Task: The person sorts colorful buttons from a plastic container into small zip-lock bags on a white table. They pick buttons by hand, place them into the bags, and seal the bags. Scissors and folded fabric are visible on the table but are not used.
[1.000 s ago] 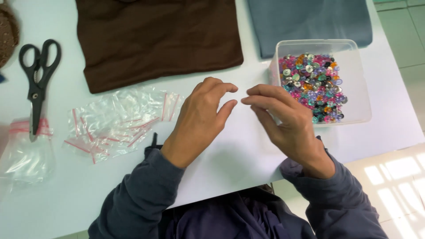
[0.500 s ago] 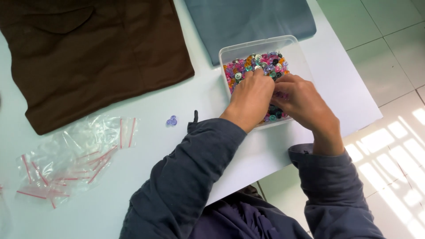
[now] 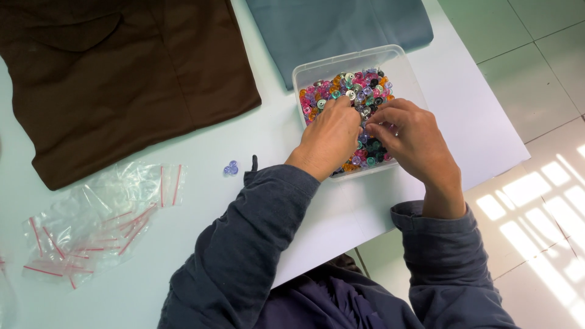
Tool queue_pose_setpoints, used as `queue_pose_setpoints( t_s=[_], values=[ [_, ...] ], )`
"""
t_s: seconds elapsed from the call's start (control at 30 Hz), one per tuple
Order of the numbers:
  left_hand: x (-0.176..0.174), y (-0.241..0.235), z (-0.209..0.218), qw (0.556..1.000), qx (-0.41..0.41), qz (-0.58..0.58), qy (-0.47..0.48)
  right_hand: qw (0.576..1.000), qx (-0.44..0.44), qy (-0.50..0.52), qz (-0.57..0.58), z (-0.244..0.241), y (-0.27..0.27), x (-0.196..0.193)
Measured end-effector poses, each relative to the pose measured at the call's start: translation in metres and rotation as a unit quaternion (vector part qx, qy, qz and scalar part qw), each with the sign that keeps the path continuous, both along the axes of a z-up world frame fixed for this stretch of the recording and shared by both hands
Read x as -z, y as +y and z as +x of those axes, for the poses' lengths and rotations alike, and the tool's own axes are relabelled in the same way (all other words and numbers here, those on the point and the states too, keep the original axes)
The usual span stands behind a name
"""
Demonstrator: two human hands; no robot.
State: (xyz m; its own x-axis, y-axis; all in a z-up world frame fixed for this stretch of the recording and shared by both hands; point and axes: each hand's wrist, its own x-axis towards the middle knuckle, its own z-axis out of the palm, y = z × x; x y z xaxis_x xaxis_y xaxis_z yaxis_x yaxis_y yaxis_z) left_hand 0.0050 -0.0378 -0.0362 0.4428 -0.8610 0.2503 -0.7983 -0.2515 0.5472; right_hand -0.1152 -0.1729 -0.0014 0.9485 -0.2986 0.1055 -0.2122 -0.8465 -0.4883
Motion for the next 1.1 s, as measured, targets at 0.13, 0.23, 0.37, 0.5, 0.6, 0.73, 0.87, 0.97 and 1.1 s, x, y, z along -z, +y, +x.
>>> queue_pose_setpoints(
  t_s=[0.13,0.23,0.37,0.5,0.6,0.73,0.87,0.97,1.1],
  values=[
    [0.000,0.004,-0.001,1.000,0.003,0.005,0.005,1.000,0.001,-0.005,-0.006,0.000,-0.004,0.005],
    [-0.002,0.004,-0.001,1.000,0.001,-0.003,0.022,0.999,-0.023,0.021,-0.027,0.003,0.000,-0.001],
    [0.001,0.003,0.000,1.000,0.004,0.012,0.019,0.995,-0.036,0.078,-0.052,0.006,0.005,-0.008],
    [0.004,0.003,0.000,1.000,0.005,0.001,0.013,0.997,-0.016,0.064,-0.030,0.006,0.009,-0.012],
    [0.002,0.005,-0.001,1.000,0.003,0.001,0.016,1.000,0.009,0.013,-0.013,0.002,0.006,-0.006],
    [0.002,0.004,0.000,1.000,0.002,-0.004,0.010,0.999,0.020,-0.026,0.024,-0.001,0.002,0.001],
    [-0.006,0.006,-0.002,1.000,0.000,-0.018,0.025,0.998,0.001,-0.042,0.047,0.000,0.007,-0.008],
    [-0.002,0.003,-0.001,0.999,-0.006,-0.039,0.031,0.998,-0.014,-0.043,0.047,0.000,0.008,-0.010],
    [0.002,-0.002,-0.001,0.996,-0.033,-0.075,0.031,0.996,-0.040,-0.072,0.044,0.001,0.002,-0.003]
  ],
)
